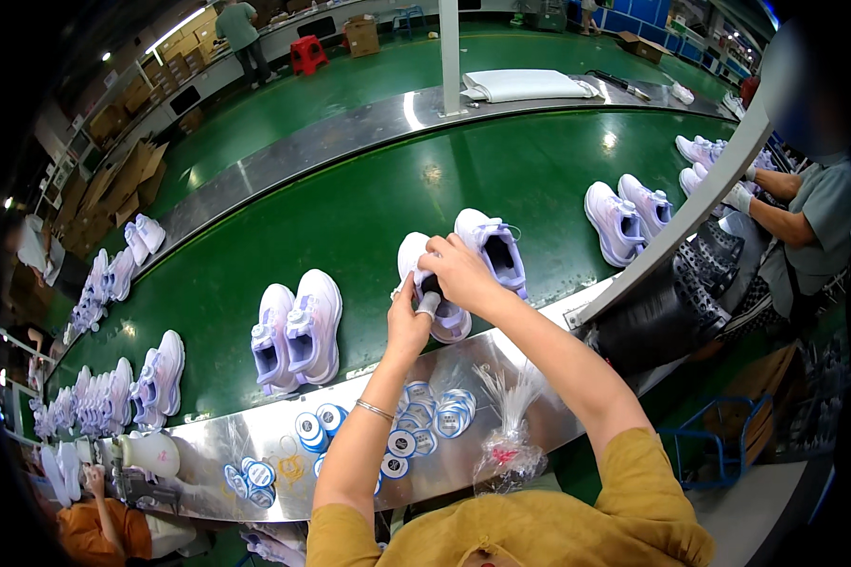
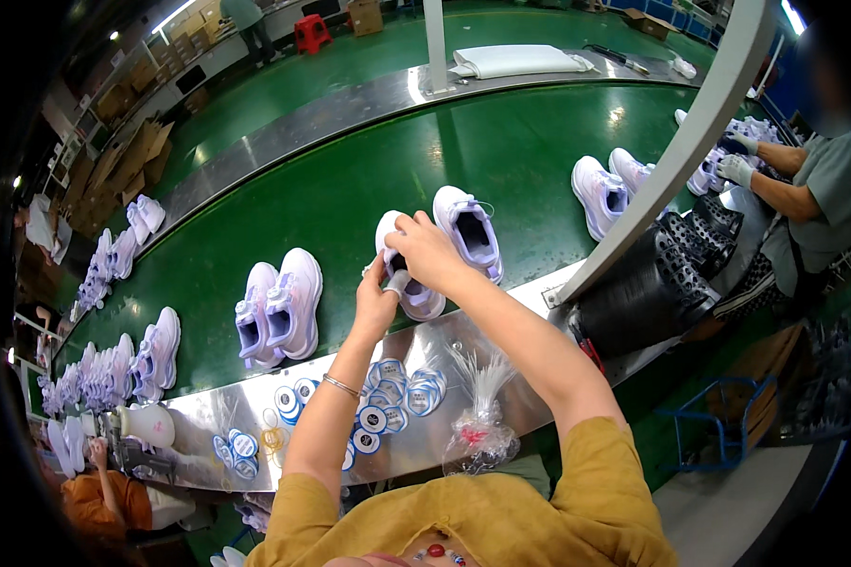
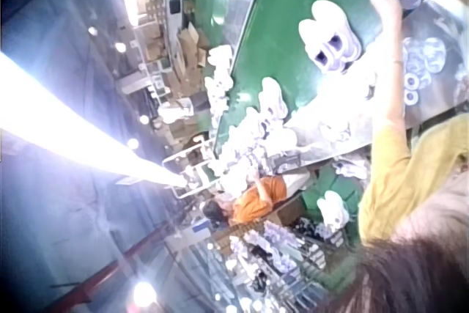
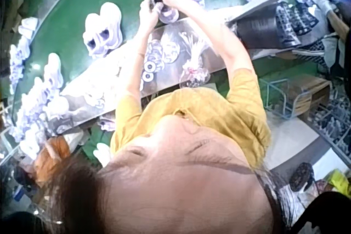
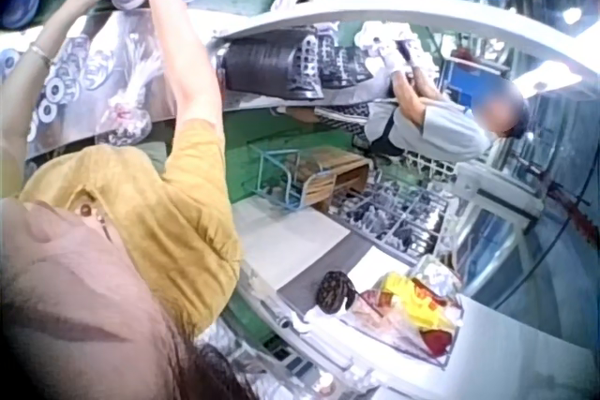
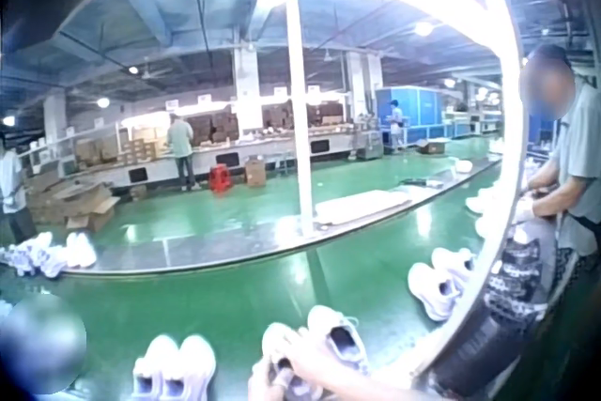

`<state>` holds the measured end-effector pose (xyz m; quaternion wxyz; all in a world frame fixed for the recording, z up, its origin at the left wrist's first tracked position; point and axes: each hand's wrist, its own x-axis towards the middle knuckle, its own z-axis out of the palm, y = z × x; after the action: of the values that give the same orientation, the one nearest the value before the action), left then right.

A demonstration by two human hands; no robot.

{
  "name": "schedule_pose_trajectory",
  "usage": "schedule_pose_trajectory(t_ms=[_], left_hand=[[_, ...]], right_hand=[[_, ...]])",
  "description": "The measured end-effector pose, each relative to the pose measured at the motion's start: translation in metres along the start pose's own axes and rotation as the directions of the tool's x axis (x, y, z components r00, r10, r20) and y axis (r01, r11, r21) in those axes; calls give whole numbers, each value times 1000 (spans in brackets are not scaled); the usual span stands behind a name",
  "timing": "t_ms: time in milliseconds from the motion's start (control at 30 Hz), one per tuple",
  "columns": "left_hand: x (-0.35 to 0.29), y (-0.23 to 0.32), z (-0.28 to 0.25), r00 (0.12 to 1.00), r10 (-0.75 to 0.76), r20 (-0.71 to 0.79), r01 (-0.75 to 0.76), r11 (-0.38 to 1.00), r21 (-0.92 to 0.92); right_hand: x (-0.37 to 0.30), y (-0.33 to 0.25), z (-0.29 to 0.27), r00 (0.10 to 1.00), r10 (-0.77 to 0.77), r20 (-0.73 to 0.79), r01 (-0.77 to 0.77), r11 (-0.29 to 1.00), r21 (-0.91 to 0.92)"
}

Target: The person attaches small circular tags to the tongue of white sneakers on a moving conveyor belt. They pick up each tag, place it on the shoe, and secure it with a small fastener. The person also briefly retrieves a wipe from a bag and returns to the assembly line.

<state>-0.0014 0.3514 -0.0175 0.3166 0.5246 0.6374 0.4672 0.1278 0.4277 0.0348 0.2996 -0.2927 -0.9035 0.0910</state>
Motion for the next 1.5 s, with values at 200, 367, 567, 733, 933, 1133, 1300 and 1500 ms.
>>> schedule_pose_trajectory(t_ms=[200, 367, 567, 733, 933, 1133, 1300, 1500], left_hand=[[-1, -16, -9, 997, 63, -40, -73, 940, -334], [-9, -2, -15, 991, 120, -57, -124, 989, -78], [-4, -6, -17, 981, 188, -50, -184, 980, 82], [-7, -9, -15, 984, 156, -80, -147, 983, 110], [-9, 11, -7, 913, 347, -214, -305, 930, 207], [-6, -7, -4, 893, 405, -194, -323, 879, 351], [-5, -12, -5, 874, 439, -211, -337, 858, 388], [-3, -5, -49, 912, 410, 5, -396, 877, 272]], right_hand=[[-24, -9, 5, 973, -224, -63, 204, 951, -232], [-28, -9, 14, 962, -126, -244, 108, 990, -87], [-42, 1, 29, 926, 297, -233, -219, 926, 309], [-37, 4, 32, 965, 150, -216, -100, 969, 226], [-38, 5, 31, 974, 41, -224, -13, 992, 122], [-47, -17, 25, 950, 57, -306, -90, 992, -93], [-35, -54, 7, 958, 167, -232, -186, 981, -61], [-40, -45, 54, 927, 244, -284, -214, 968, 132]])
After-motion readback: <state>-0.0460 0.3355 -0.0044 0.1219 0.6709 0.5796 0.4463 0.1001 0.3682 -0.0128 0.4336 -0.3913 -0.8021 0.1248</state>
